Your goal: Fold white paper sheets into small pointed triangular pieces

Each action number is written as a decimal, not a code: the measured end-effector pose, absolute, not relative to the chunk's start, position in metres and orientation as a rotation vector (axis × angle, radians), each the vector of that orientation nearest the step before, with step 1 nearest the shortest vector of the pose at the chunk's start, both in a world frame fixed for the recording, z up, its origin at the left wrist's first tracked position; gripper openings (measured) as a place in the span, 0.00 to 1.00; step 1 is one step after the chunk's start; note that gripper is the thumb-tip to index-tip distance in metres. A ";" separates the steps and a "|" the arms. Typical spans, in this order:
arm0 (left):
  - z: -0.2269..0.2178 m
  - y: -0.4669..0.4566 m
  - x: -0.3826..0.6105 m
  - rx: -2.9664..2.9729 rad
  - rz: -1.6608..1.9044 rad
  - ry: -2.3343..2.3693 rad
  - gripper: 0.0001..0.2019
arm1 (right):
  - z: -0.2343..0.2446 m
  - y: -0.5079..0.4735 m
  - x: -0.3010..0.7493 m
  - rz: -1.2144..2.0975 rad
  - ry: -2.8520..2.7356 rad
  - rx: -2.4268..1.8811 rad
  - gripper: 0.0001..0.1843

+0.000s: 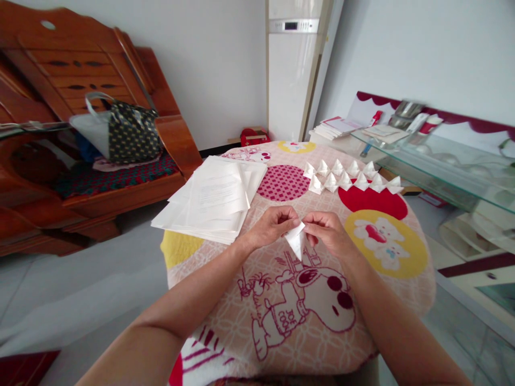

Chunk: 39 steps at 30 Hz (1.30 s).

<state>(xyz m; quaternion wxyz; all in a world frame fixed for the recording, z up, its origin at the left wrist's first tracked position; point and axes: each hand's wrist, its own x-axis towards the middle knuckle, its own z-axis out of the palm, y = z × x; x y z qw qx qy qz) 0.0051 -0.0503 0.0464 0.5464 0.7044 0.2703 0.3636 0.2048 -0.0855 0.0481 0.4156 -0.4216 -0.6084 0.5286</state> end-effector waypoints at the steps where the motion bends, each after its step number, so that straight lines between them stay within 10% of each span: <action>1: 0.046 -0.050 0.005 1.649 0.872 0.627 0.23 | 0.048 -0.085 0.204 1.339 -1.524 -1.048 0.12; 22: 0.039 -0.038 -0.003 1.254 1.064 0.585 0.23 | 0.039 -0.070 0.220 0.963 -0.911 -1.026 0.12; 30: 0.040 -0.041 -0.003 1.196 1.087 0.524 0.24 | 0.032 -0.071 0.218 1.457 -1.053 -1.089 0.29; 39: 0.037 -0.036 -0.008 1.486 1.084 0.567 0.17 | 0.033 -0.073 0.218 1.381 -1.151 -0.982 0.15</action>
